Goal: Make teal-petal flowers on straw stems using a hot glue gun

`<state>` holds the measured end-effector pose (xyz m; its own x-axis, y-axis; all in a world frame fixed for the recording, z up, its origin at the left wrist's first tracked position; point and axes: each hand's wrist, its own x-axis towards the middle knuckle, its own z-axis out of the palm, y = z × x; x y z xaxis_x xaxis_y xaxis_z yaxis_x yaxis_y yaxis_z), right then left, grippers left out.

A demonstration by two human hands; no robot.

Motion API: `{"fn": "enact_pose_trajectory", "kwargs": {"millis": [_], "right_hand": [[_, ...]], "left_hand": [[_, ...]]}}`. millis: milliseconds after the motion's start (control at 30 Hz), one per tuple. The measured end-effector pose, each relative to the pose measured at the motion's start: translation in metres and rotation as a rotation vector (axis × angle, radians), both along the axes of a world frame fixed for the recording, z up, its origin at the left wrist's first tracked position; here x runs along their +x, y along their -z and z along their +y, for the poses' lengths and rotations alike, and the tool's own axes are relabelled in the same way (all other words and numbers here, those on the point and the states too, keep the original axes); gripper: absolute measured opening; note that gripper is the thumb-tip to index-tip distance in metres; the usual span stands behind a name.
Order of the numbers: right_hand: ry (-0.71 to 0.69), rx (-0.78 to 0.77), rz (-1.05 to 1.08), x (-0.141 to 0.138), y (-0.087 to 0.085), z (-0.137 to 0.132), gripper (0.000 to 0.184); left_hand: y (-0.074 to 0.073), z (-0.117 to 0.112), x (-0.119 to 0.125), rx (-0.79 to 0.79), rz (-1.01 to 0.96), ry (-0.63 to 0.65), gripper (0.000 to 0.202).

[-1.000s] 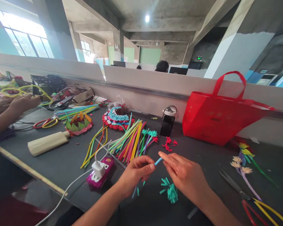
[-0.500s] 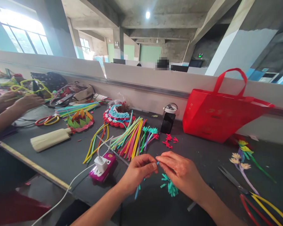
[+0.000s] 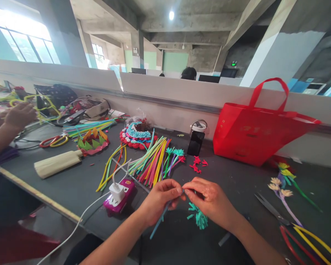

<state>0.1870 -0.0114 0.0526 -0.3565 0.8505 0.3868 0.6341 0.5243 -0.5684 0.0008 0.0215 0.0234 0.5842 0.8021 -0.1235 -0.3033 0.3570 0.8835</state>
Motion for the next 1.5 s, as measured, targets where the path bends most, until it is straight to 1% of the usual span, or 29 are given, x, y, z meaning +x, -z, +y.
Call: {"fn": "enact_pose_trajectory", "kwargs": {"millis": [67,133,233,367,433,600,767,967,1133,1267,1400,1500], "right_hand": [[-0.005,-0.012,0.016,-0.001,0.000,0.000,0.020],[-0.005,-0.013,0.017,-0.002,0.001,-0.001,0.020],[0.003,-0.001,-0.004,-0.002,0.003,-0.002,0.020],[0.000,0.003,-0.031,-0.002,0.004,-0.003,0.019],[-0.004,0.006,-0.031,-0.002,0.004,-0.003,0.019],[-0.019,0.038,-0.006,-0.002,0.005,-0.003,0.018],[-0.022,0.060,0.018,-0.001,0.008,-0.001,0.017],[-0.018,0.066,0.028,-0.001,0.011,0.001,0.015],[-0.009,0.065,0.014,-0.002,0.012,0.001,0.016],[-0.009,0.010,-0.033,0.001,0.011,0.002,0.019],[-0.073,-0.002,-0.050,0.004,0.009,0.001,0.031],[-0.082,0.004,-0.059,0.005,0.008,0.002,0.028]], "left_hand": [[0.001,0.002,-0.001,-0.048,-0.032,0.028,0.031],[0.001,0.003,-0.002,-0.052,-0.039,0.050,0.032],[0.000,0.003,-0.004,-0.032,0.018,0.100,0.031],[-0.002,0.002,-0.006,-0.029,0.103,0.192,0.039],[-0.004,0.002,-0.007,-0.028,0.109,0.203,0.042],[-0.007,-0.002,-0.006,-0.019,0.127,0.182,0.044],[-0.007,-0.006,-0.003,0.000,0.158,0.134,0.046],[-0.005,-0.005,-0.001,-0.025,0.132,0.138,0.046],[-0.001,-0.005,0.000,-0.015,0.138,0.068,0.043],[0.002,-0.005,0.001,-0.002,0.138,-0.002,0.042],[0.004,-0.006,0.003,0.001,0.138,0.011,0.043],[0.005,-0.007,0.004,0.003,0.161,0.025,0.044]]}}
